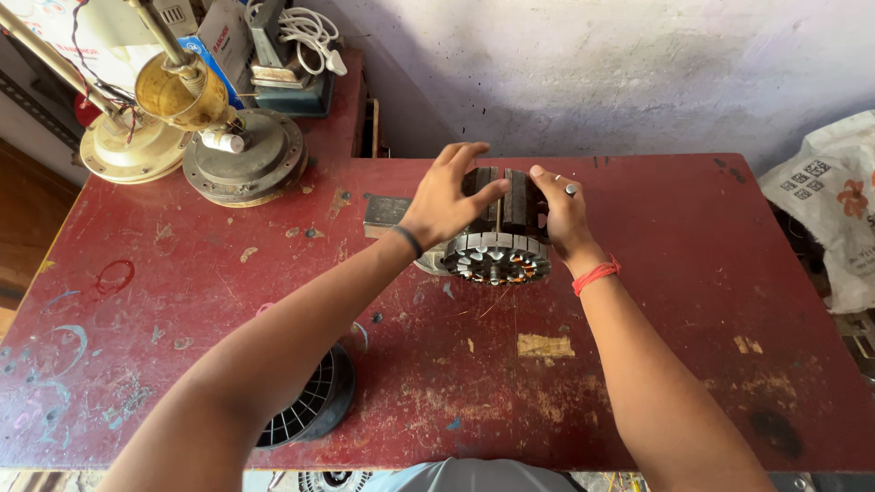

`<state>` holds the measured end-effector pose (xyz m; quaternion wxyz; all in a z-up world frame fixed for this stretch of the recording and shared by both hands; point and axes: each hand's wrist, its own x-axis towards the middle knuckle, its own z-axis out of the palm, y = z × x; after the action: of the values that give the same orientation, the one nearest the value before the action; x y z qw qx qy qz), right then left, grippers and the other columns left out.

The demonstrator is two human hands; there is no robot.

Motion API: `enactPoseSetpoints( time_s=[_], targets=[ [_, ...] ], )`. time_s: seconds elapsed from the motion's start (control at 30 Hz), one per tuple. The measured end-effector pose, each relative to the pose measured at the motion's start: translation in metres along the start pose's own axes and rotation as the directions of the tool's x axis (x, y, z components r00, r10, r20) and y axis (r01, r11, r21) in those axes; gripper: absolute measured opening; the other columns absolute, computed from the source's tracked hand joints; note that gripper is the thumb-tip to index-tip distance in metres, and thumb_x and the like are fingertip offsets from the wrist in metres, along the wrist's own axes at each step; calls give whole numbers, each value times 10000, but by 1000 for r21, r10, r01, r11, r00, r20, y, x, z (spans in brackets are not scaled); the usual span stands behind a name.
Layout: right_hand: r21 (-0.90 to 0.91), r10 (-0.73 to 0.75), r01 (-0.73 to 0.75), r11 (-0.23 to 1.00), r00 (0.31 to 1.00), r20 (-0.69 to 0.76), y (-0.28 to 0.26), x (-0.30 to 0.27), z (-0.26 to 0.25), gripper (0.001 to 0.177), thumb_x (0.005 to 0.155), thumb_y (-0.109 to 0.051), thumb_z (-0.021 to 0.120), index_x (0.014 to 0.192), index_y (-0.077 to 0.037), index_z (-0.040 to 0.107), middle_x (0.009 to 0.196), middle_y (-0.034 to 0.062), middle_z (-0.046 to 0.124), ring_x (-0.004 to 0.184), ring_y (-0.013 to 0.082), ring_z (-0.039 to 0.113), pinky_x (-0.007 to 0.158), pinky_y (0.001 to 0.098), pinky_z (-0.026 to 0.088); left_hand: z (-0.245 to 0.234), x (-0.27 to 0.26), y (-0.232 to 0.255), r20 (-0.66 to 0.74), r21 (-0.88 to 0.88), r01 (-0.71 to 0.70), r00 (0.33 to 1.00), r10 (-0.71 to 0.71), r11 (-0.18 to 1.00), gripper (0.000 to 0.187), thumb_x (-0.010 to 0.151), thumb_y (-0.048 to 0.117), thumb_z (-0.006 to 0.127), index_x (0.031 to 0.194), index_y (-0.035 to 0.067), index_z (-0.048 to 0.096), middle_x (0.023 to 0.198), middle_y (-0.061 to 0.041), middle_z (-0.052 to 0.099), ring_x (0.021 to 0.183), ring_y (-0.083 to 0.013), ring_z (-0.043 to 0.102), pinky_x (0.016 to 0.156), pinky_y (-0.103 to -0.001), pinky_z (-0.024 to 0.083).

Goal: The person winds copper wire into the slots of a motor armature held in a bench vise. They repeatedly insert and adjust the wire by hand, occasionally rotating the armature to access different slots.

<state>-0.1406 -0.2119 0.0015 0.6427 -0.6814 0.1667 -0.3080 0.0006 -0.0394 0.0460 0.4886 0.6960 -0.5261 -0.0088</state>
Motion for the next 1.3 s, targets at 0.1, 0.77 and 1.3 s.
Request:
enactPoseSetpoints(
  time_s=[0.1,0.77,1.3],
  targets=[
    [28,40,-41,999,999,21,0,1,0,331,1012,-375,588,910,-88,715,844,-18,667,775,91,597,719,279,486,18,14,-1,99,41,149,983,-152,988,749,807,617,713,1296,55,636,1232,-185,655,1159,-363,633,970,-452,488],
    [40,94,-89,995,988,-125,3,15,6,301,950,-231,585,868,19,731,810,70,710,715,147,645,659,314,514,27,18,-13,159,66,253,952,-261,965,677,726,625,733,1161,108,693,1035,-99,741,980,-275,710,864,-400,538],
    [-113,-13,-1,994,993,-118,-4,24,2,387,1050,-317,593,894,9,734,820,75,738,725,149,691,679,301,568,17,21,-10,217,43,325,920,-327,945,643,796,646,650,1160,119,713,927,-105,779,908,-257,753,840,-398,548]
  ],
)
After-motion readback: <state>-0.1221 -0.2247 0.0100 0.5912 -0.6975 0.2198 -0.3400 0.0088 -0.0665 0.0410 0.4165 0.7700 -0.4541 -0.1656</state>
